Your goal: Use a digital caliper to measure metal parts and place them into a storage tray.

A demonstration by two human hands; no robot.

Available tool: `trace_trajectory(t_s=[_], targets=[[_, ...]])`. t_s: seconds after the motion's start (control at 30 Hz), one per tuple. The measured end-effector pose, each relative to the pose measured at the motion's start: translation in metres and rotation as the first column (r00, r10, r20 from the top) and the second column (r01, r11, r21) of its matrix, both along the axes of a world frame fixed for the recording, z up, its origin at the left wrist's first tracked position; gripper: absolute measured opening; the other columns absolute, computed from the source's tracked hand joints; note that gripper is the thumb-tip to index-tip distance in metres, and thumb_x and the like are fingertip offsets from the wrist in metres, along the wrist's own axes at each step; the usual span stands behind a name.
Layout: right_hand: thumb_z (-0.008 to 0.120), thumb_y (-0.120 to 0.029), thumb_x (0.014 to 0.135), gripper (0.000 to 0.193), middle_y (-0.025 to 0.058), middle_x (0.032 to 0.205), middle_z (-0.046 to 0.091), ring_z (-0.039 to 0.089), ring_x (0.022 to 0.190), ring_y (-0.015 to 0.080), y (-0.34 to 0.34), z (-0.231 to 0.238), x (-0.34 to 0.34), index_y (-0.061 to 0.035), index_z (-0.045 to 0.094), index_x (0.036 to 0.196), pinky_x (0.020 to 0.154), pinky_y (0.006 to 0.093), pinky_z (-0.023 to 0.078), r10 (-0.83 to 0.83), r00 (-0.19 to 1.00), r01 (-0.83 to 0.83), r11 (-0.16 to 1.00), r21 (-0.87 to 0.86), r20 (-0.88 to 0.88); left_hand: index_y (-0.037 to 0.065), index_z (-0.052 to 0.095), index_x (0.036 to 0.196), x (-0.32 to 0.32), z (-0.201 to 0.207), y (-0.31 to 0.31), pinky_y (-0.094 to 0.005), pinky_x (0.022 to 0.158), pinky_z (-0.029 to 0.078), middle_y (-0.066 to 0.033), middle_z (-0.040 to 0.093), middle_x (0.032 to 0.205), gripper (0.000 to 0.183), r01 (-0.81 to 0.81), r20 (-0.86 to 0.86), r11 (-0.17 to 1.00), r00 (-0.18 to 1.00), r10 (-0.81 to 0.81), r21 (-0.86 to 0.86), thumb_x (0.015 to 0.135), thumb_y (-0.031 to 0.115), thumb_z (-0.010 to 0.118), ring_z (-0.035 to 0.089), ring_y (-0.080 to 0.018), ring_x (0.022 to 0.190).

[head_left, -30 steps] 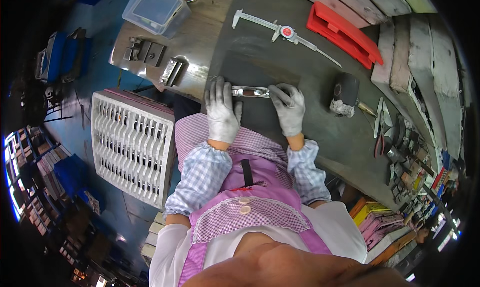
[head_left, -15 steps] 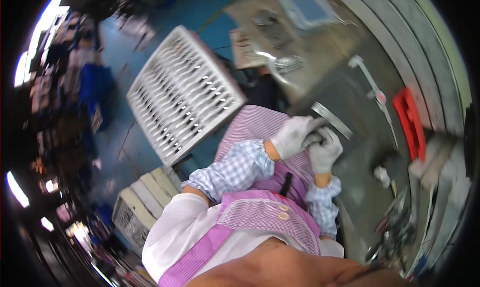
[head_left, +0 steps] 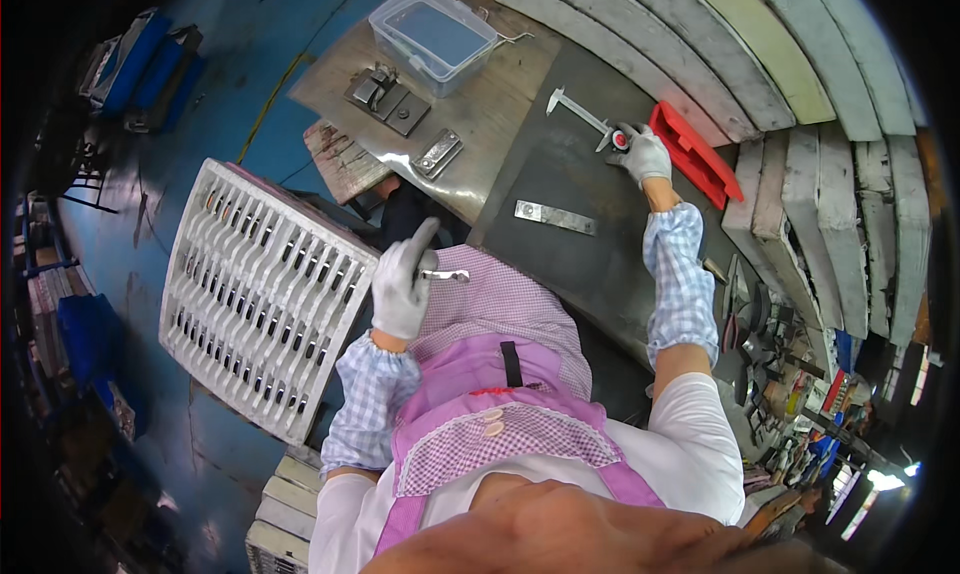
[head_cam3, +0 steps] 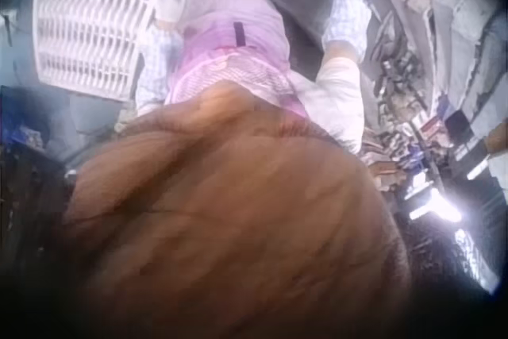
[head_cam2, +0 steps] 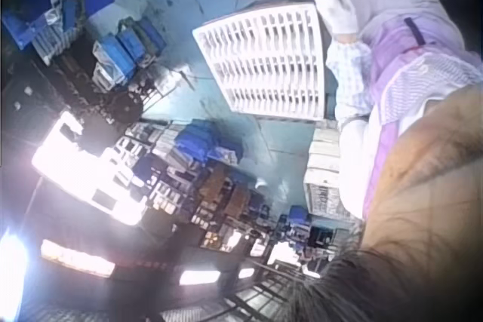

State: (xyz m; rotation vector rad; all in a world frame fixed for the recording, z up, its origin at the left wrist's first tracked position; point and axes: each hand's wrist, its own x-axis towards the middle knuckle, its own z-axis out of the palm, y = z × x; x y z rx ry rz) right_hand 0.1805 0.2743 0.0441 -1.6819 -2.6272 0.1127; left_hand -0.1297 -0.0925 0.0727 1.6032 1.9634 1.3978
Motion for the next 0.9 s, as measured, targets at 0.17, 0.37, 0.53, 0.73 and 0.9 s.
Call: trace_trajectory(t_s=[0.17,0.37,0.53,0.73,0.9], targets=[[0.09,-0.027,0.068,0.067,0.0165,0.123,0.072,0.068,0.116,0.0338,0.016,-0.012,0.008,-0.0063,0.068,0.127,0.101,0.0418,0.053,-0.195,0.964,0.158,0.967,-0.199,-0.18,0.008,0.063,0.137,0.024,-0.004,0.029,-0.0416,0.083,0.056,-0.0158,0.072,0.113,0.041,0.143,0.294,0.913,0.955,-0.027,-0.381,0.104,0.032,0.06,0.07,-0.035,0.093],[0.073,-0.007,0.072,0.045,0.01,0.11,0.075,0.07,0.094,0.0243,-0.111,0.075,-0.026,-0.0027,0.07,0.117,0.095,0.0351,0.052,-0.161,0.608,-0.212,0.911,-0.354,-0.778,-0.008,0.054,0.139,0.058,-0.015,0.046,-0.0331,0.089,0.06,-0.0188,0.07,0.122,0.044,0.375,0.988,0.916,-0.108,-0.111,0.144,0.108,0.023,0.054,0.072,-0.025,0.103],[0.067,-0.013,0.057,0.055,0.0082,0.078,0.057,0.057,0.085,0.0324,-0.212,0.105,-0.031,-0.0121,0.076,0.112,0.108,0.0511,0.038,0.294,0.8,-0.361,0.932,-0.028,-0.524,-0.008,0.056,0.137,0.068,-0.015,0.05,-0.0343,0.088,0.062,-0.0219,0.07,0.122,0.043,0.356,0.987,0.925,0.044,-0.156,0.131,0.107,0.023,0.057,0.074,-0.0259,0.101],[0.069,-0.014,0.055,0.056,0.0081,0.075,0.056,0.056,0.081,0.03,-0.228,0.093,-0.031,-0.0139,0.077,0.11,0.102,0.0465,0.042,0.23,0.846,-0.325,0.937,-0.124,-0.48,-0.007,0.059,0.134,0.069,-0.019,0.049,-0.0344,0.087,0.063,-0.0231,0.071,0.12,0.037,0.316,0.973,0.942,-0.226,-0.043,0.115,0.107,0.018,0.055,0.075,-0.0268,0.099],[0.069,-0.012,0.055,0.053,0.0082,0.074,0.059,0.058,0.078,0.0295,-0.228,0.096,-0.035,-0.0129,0.076,0.108,0.093,0.0438,0.045,0.247,0.83,-0.343,0.933,-0.109,-0.5,-0.007,0.057,0.136,0.067,-0.026,0.043,-0.0343,0.085,0.062,-0.0231,0.07,0.122,0.036,0.255,0.973,0.962,-0.227,-0.044,0.103,0.107,0.014,0.054,0.074,-0.0276,0.099]])
